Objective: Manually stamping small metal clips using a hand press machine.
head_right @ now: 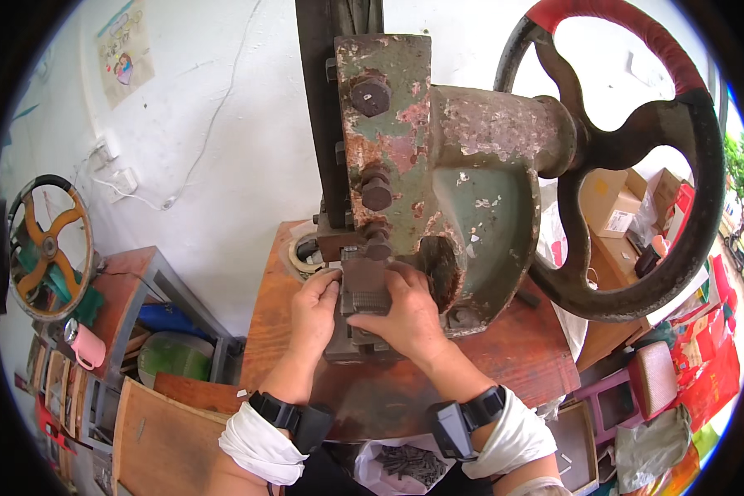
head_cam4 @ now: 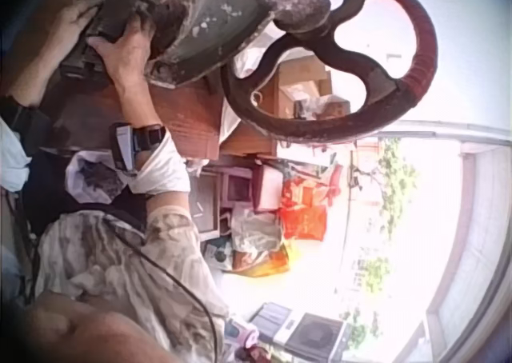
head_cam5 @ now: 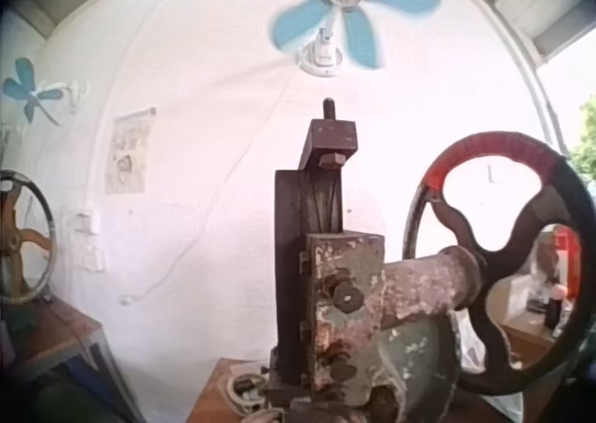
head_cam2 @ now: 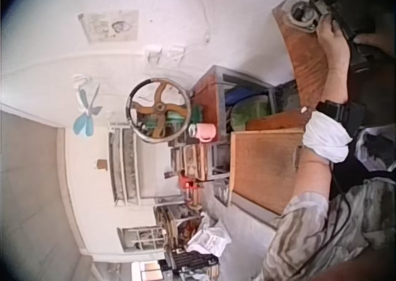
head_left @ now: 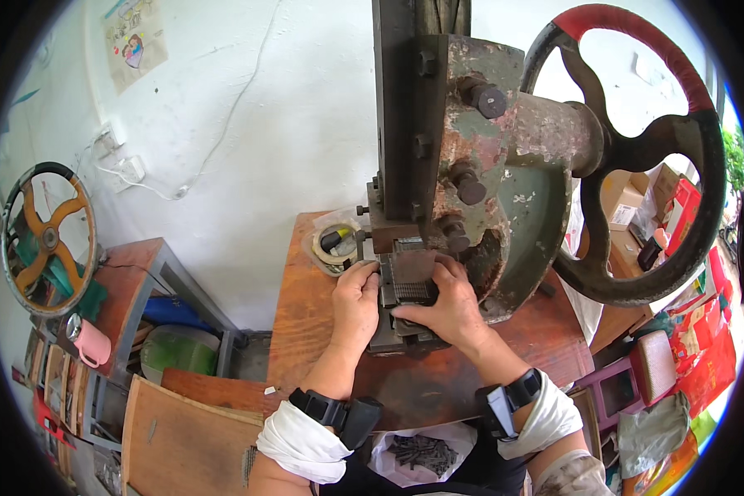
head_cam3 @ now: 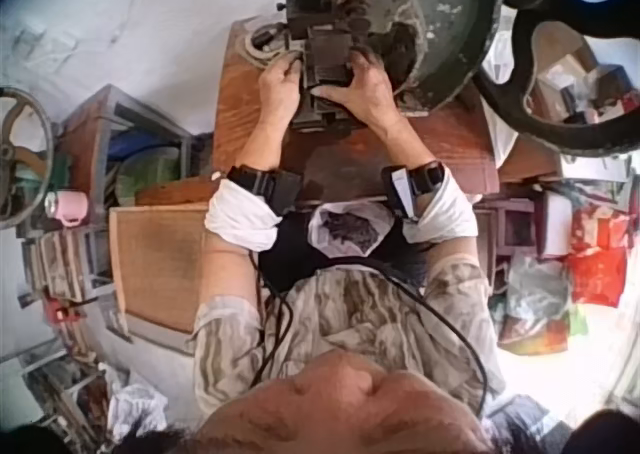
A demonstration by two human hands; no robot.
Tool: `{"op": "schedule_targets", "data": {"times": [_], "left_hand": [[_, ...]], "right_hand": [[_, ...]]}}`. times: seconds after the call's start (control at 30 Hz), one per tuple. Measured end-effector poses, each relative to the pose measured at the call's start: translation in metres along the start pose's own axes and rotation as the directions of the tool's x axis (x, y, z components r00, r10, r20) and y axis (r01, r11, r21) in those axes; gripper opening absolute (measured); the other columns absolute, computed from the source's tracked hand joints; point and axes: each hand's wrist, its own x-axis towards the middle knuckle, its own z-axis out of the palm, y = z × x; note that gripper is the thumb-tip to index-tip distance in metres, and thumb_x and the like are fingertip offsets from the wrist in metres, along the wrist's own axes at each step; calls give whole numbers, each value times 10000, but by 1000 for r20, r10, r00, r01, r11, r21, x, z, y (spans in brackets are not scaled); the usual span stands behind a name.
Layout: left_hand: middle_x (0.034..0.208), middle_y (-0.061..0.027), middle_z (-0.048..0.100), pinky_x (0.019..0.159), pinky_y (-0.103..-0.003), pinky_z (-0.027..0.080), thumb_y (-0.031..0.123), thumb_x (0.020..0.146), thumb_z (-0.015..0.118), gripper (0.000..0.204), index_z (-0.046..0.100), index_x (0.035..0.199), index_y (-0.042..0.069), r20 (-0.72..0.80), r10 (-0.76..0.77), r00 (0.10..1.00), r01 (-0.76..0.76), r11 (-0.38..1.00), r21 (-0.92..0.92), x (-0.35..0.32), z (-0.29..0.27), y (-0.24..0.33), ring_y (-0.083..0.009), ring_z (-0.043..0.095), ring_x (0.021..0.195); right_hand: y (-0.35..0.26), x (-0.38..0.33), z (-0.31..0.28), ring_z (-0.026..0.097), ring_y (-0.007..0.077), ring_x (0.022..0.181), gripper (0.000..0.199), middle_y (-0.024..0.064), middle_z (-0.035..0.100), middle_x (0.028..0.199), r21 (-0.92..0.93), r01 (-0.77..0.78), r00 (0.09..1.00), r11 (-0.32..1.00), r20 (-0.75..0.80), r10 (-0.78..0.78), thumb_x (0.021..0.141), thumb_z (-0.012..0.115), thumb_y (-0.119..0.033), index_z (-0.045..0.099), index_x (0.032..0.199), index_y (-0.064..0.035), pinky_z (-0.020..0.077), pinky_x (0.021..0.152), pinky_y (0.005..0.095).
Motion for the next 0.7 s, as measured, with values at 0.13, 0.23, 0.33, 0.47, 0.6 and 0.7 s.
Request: {"op": "schedule_targets", "data": {"times": [0.13,0.23,0.33,0.47,0.6,0.7], "left_hand": [[1028,-175,638,881,-370,461,52,849,624,215,643,1046,-32,26,18,1000,-18,1000,20,1,-2,-2,-339,591,995],[1036,-175,637,888,-370,458,67,850,628,232,646,1061,-29,32,8,999,-9,999,40,-1,-3,-5,-333,589,1002],[1036,-174,635,881,-371,461,75,851,630,248,645,1076,-26,8,37,999,-37,999,28,-1,0,-14,-329,593,991],[1065,-168,630,867,-337,472,77,863,622,248,639,1083,-36,125,-2,992,-6,998,64,4,-3,2,-325,605,972],[1104,-164,623,852,-294,470,89,881,614,258,636,1103,-40,135,-60,989,65,997,-36,2,-8,-3,-297,615,963],[1110,-152,620,839,-275,465,103,897,609,272,632,1131,-35,100,-104,990,111,992,-68,-2,-13,1,-262,619,955]], "right_hand": [[1,5,11,506,380,1167,708,226,530,1238,-28,-85,996,996,-39,84,590,868,-312,596,1162,3,430,976,434],[6,-1,9,505,377,1171,651,226,530,1237,49,23,999,999,-33,-21,610,859,-268,607,1143,8,434,973,415],[24,-8,6,528,359,1151,585,216,539,1227,211,13,1000,977,22,-18,636,839,-202,614,1127,20,451,949,395],[12,-6,-2,563,336,1110,525,195,559,1205,119,-52,998,992,-32,56,646,823,-143,624,1102,25,473,916,385],[-24,-19,-68,587,327,1025,332,139,619,1102,15,63,997,998,-46,-62,662,791,-126,667,956,-33,487,860,390],[-21,-32,-232,645,248,845,174,113,672,934,-70,417,736,906,-559,-382,781,688,-35,643,941,16,497,781,349]]}}
